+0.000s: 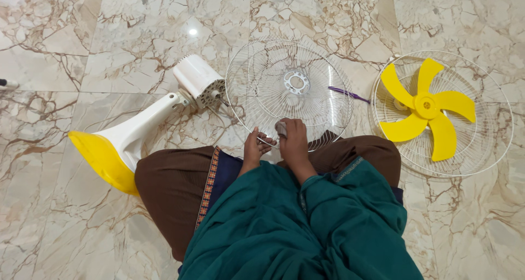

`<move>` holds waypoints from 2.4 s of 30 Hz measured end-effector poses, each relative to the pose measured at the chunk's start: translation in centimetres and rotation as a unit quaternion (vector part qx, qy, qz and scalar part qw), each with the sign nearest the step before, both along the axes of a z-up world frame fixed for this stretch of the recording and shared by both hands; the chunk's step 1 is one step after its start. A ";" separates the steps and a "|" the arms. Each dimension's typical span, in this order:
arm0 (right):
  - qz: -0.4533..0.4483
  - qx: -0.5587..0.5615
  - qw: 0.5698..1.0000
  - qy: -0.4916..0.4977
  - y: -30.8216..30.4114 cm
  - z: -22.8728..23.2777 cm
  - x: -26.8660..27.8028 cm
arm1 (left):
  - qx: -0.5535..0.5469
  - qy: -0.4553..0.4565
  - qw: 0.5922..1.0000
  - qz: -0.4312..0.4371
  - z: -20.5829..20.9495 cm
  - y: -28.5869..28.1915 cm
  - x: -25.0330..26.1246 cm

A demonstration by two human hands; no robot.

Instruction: The person sits on the floor and wipes the metal fan cage with a cloth. Nearby on the floor are the fan motor, a yellow fan blade, and a purple screwdriver.

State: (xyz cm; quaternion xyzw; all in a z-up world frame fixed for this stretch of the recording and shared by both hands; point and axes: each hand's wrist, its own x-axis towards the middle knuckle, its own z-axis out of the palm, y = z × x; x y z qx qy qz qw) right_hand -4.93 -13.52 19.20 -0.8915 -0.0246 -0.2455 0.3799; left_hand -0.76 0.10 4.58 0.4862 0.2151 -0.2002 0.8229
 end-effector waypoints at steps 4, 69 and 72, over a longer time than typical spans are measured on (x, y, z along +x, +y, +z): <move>-0.016 -0.007 1.000 0.009 0.5 0.1 0.2 | 0.006 -0.034 0.999 0.010 1.0 -0.1 -0.4; -0.085 0.054 0.995 -0.027 -0.6 1.3 1.2 | -0.163 0.051 0.981 -0.094 8.7 0.2 1.0; -0.091 0.082 0.992 -0.043 -1.3 0.9 -0.2 | -0.126 -0.012 0.983 -0.137 10.9 0.8 -0.6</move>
